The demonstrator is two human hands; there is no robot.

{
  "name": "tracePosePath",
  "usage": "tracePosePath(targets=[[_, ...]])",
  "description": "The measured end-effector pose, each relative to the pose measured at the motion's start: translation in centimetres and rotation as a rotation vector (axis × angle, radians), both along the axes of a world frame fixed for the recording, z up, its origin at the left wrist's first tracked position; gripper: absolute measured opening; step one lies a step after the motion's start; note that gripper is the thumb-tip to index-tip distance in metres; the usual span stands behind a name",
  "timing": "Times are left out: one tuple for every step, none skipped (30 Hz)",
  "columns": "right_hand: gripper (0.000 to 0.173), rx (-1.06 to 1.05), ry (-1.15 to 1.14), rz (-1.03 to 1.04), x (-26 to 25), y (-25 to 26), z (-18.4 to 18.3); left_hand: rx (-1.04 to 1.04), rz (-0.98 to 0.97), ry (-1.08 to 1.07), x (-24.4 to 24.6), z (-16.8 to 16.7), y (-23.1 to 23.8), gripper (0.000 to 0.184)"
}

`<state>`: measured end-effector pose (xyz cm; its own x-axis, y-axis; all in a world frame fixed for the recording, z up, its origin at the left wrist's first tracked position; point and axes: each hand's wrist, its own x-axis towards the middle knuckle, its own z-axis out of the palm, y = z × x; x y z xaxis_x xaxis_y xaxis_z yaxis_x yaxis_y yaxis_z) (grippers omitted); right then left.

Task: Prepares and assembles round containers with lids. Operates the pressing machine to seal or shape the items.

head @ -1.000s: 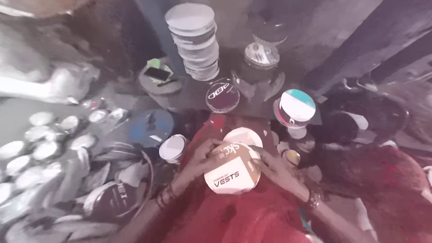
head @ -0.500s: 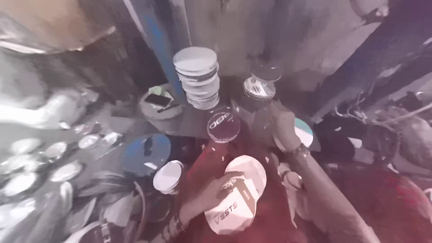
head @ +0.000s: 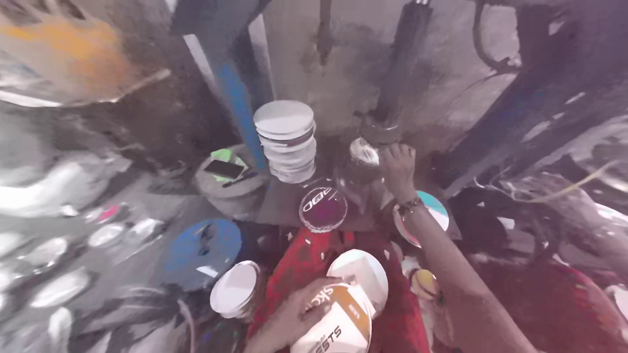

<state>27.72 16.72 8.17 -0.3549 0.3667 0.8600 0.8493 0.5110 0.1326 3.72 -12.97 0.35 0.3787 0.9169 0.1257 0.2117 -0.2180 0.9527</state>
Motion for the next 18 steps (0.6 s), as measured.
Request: tracePosePath(targets=[[0.01,-0.032,-0.024,0.019,0.1,-0.2,0.2,0.029,-0.007,-0.011,0.1,-0.1,0.1,0.041],[0.009,-0.096,-0.057,0.021,0.1,-0.4,0.5,0.054,-0.015,-0.018,0.1,-0.2,0.2,0.04],[0.01,-0.185,-0.106,0.001,0.1,-0.5,0.6,0.072,-0.024,-0.026,0.2,-0.3,0.3,0.04],[0.014,-0.275,-0.159,-0.023,0.1,-0.2,0.3,0.089,-0.032,-0.035,0.3,-0.3,0.4,0.04],[0.016,-0.312,-0.19,-0.031,0.2,0.1,-0.4,0.108,-0.036,-0.042,0.4,-0.3,0.4,0.039],[0.018,-0.338,-0.181,-0.008,0.3,0.1,-1.1,0.113,-0.041,-0.043,0.3,-0.1,0.3,0.039],[0.02,-0.368,-0.145,0.009,0.2,0.0,-1.3,0.109,-0.04,-0.034,0.3,0.3,0.2,0.039],[0.021,-0.404,-0.1,0.025,0.0,-0.3,-1.1,0.1,-0.036,-0.016,0.2,0.7,0.1,0.039],[0.023,-0.437,-0.074,0.029,-0.3,-0.6,-0.8,0.102,-0.026,0.001,0.3,0.8,0.0,0.04],[0.027,-0.481,-0.071,0.025,-0.7,-0.9,-0.4,0.104,-0.019,0.013,0.3,0.9,-0.2,0.04],[0.032,-0.533,-0.093,0.024,-1.0,-1.1,-0.2,0.105,-0.02,0.021,0.2,0.9,-0.4,0.039],[0.037,-0.595,-0.132,0.013,-1.1,-1.1,-0.1,0.108,-0.026,0.019,0.2,1.0,-0.5,0.04],[0.041,-0.645,-0.177,-0.002,-1.1,-0.9,-0.2,0.105,-0.037,0.015,0.1,1.1,-0.5,0.04],[0.041,-0.67,-0.219,-0.007,-1.0,-0.4,-0.2,0.102,-0.044,0.009,0.1,1.3,-0.4,0.04],[0.037,-0.669,-0.261,-0.002,-0.9,0.0,-0.3,0.106,-0.047,0.003,0.1,1.3,-0.4,0.04],[0.03,-0.662,-0.288,0.001,-0.8,0.3,-0.4,0.11,-0.044,-0.01,0.0,1.2,-0.4,0.04],[0.026,-0.657,-0.274,0.008,-0.8,0.3,-0.4,0.104,-0.035,-0.022,0.0,1.2,-0.4,0.039],[0.026,-0.655,-0.229,0.014,-0.8,0.2,-0.5,0.077,-0.021,-0.031,0.0,1.2,-0.5,0.039]])
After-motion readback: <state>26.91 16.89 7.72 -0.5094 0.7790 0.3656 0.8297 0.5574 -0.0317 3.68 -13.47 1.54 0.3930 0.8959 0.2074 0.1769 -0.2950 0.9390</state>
